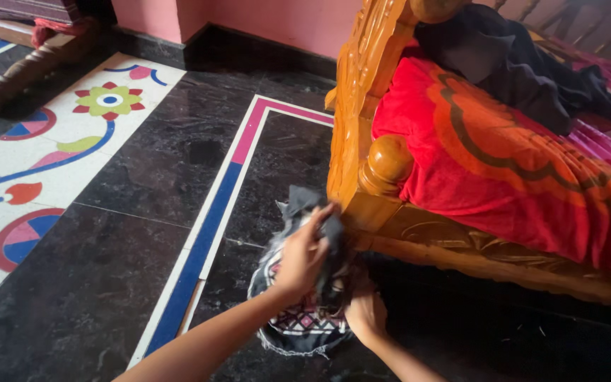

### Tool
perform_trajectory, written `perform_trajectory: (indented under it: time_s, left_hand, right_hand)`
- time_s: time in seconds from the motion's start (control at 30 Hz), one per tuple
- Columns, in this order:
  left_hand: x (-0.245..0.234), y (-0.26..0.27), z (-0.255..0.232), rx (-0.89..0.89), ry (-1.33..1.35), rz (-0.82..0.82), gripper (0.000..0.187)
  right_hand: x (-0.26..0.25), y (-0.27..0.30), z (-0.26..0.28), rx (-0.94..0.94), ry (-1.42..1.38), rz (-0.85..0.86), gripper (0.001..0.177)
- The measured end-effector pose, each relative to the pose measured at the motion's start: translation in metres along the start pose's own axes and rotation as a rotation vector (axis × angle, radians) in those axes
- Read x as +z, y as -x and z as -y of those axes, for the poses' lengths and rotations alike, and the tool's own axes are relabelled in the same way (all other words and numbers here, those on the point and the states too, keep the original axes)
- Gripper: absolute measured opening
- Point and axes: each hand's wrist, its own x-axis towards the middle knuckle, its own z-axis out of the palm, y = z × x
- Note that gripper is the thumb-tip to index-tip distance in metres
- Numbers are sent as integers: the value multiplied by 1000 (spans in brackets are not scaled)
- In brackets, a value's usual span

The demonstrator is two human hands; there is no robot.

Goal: The person wipes the wooden frame of a bed using a patterned cloth. They clean the carved headboard, side rails, and legs, moving around the bed to reach different sections.

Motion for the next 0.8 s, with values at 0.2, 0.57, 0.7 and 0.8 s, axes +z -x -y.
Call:
perform_trajectory:
  time_s: [0.2, 0.57, 0.7, 0.8]
  left_hand:
    - [53, -29, -1, 103, -108, -53, 91]
    - [39, -26, 47, 175, -219, 15, 92]
    - [35, -32, 47, 157, -223, 27, 89]
    - [34, -37, 35, 79, -202, 41, 87]
  right_hand:
    - [-17, -15, 19, -311, -18, -293, 26]
    - [-11, -14, 44, -122, -221, -366, 35]
    - [4, -19, 30, -121, -233, -350, 31]
    - [9, -22, 23, -262, -219, -468, 42]
